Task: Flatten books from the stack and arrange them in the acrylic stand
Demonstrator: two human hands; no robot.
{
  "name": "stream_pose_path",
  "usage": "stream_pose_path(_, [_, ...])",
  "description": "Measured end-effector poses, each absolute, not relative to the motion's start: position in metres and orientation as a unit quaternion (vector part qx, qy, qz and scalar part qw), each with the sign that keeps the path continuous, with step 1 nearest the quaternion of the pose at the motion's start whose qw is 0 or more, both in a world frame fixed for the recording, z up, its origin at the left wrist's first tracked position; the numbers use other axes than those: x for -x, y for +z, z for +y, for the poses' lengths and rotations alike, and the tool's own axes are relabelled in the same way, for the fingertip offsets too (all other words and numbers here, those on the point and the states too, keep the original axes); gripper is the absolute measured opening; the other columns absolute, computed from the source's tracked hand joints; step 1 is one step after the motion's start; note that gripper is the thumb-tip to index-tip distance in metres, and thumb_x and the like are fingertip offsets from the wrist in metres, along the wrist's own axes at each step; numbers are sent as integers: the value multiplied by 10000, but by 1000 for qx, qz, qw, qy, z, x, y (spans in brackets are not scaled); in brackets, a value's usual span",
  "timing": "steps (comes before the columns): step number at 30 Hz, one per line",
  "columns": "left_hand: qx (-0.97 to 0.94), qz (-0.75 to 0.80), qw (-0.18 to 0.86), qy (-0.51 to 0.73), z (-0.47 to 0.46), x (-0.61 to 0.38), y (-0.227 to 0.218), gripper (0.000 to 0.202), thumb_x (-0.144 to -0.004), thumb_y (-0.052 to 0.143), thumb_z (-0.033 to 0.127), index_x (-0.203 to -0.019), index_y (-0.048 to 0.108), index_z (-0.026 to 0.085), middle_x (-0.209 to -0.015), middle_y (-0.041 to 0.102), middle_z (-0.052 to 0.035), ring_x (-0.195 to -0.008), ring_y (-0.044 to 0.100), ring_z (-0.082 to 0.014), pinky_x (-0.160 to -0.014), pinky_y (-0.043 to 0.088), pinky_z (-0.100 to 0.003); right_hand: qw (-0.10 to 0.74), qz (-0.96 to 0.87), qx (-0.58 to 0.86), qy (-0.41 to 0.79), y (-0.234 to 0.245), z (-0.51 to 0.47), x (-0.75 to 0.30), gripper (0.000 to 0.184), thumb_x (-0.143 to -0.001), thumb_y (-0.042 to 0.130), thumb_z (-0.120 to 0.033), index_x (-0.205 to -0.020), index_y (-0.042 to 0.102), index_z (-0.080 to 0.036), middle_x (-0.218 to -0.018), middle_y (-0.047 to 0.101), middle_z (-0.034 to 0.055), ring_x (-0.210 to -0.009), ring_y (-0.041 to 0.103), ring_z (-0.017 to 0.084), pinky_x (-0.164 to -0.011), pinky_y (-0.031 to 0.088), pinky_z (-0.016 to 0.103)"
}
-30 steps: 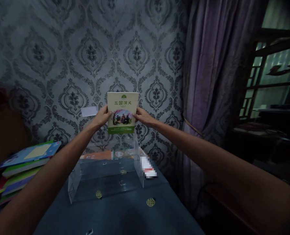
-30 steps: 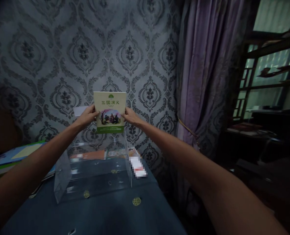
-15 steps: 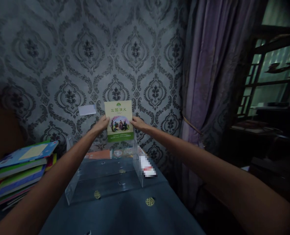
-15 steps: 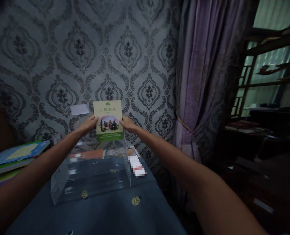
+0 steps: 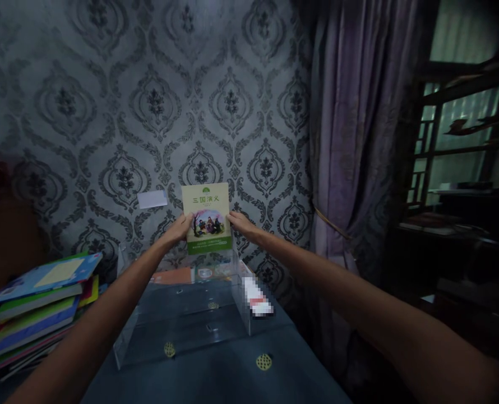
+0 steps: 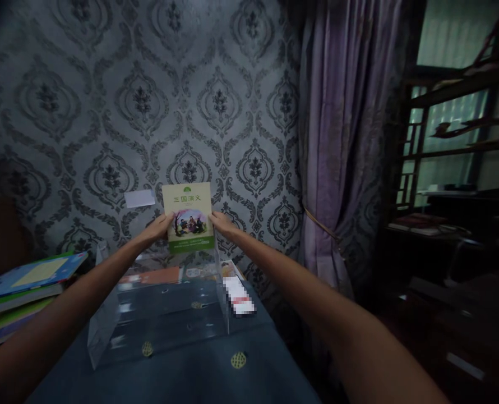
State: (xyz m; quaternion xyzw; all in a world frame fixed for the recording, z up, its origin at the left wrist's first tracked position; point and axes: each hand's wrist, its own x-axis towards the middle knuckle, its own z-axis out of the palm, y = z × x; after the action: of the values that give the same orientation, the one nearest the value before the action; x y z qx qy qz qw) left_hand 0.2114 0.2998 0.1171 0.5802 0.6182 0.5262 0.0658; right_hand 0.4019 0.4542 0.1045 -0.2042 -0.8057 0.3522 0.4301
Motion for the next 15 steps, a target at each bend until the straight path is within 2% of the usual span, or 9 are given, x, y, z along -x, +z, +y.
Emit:
stream_pose_path(5, [-560, 647, 116, 505, 299, -213, 119, 515, -943, 413, 566, -1228, 566, 165, -882, 704, -76, -735, 669, -227, -595, 547, -311, 437, -787, 205, 383, 103, 449, -402, 268, -801, 479, -373, -884, 659, -193, -1011, 706, 44, -940, 596, 219, -818, 469, 309])
stream_pose_path(10, [-551, 655, 133, 499, 295, -215, 121, 466, -966, 371, 523, -1248, 546, 196, -921, 704, -66, -782, 676, -205, -584, 536, -258, 440, -773, 212, 405, 103, 447, -401, 264, -775, 446, -357, -849, 643, -196, -895, 693, 28, -863, 581, 201, -773, 457, 295])
stream_pose_path(15, [-562, 653, 108, 497, 295, -216, 121, 489, -951, 390, 532, -1222, 564, 165, -884, 711, -75, -782, 675, -228, -597, 553, -299, 443, -759, 225, 422, 104, 444, -401, 232, -724, 442, -338, -790, 610, -191, -765, 646, 16, -758, 556, 180, -653, 424, 262])
